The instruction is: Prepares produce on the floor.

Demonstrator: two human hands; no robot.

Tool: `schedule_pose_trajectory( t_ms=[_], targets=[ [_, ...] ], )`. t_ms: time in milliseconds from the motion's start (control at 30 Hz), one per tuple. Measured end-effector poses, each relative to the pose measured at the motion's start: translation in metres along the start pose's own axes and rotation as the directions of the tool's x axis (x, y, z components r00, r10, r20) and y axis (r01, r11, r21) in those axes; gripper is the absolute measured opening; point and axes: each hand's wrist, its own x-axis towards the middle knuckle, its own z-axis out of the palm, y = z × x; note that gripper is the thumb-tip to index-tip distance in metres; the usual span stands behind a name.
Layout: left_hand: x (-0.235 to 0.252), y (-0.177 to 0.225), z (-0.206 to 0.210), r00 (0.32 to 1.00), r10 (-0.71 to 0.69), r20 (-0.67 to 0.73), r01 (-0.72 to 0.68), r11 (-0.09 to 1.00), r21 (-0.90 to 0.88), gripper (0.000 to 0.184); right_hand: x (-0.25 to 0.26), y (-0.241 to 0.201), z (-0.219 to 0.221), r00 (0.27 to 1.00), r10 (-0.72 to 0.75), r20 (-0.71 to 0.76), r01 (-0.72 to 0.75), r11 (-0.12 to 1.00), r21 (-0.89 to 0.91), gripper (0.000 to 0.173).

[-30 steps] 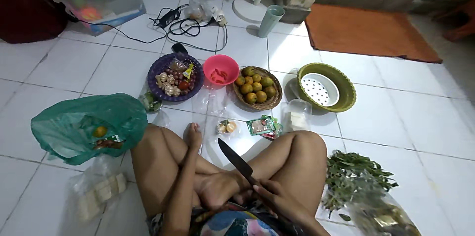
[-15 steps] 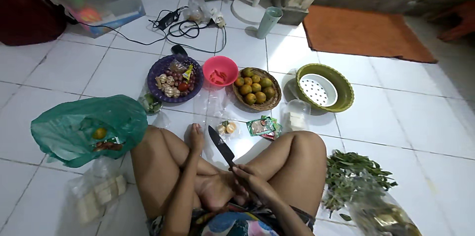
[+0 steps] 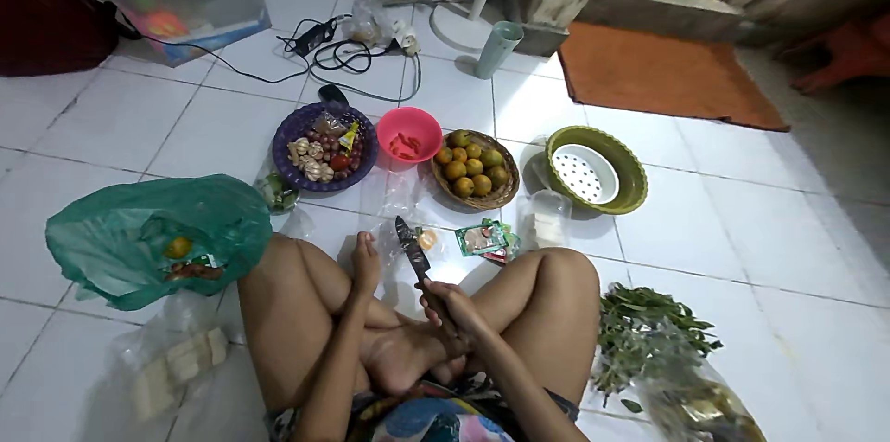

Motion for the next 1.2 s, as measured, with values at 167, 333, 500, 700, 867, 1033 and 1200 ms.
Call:
schedule_pose_trajectory(
  t_ms=[167,333,500,700,867,1033,1200],
  targets=[
    [-0.062,0.165,-0.081,0.914,-0.259,0.312,0.224,0.964,0.146,0.039,0.019,-0.011,0.008,1.000,-0.018,0.006,0.018,1.000,-0.009,0.035],
    [0.001,0.008,-0.003,0.993,-0.113,0.034,0.113,0.994,0.014,0.033,0.034,-0.019,0.006,1.000,-0.009,-0.011,0.009,1.000,-0.002,0.034],
    [-0.010,0.017,-0.008,1.000,0.000,-0.005,0.000,0.998,0.063,0.034,0.023,-0.020,-0.011,0.999,-0.020,0.047,0.024,0.997,-0.077,0.035],
    [-0.071,0.168,-0.086,0.944,-0.160,0.289,0.137,0.986,0.096,0.038,-0.001,-0.004,-0.043,0.995,-0.058,0.080,0.067,0.992,-0.111,0.036],
    [-0.071,0.156,-0.080,0.944,-0.109,0.311,0.092,0.993,0.069,0.040,-0.009,0.009,-0.039,0.996,-0.088,-0.012,0.085,0.980,-0.179,0.032],
    [-0.047,0.096,-0.054,0.979,-0.084,0.186,0.084,0.996,0.011,0.041,-0.016,-0.002,-0.023,0.986,-0.167,-0.019,0.159,0.966,-0.204,0.031],
    [-0.077,0.045,-0.101,0.974,0.029,-0.225,-0.020,0.999,0.040,0.034,-0.052,-0.018,0.013,0.952,-0.179,0.249,0.235,0.948,-0.217,0.032]
  ],
)
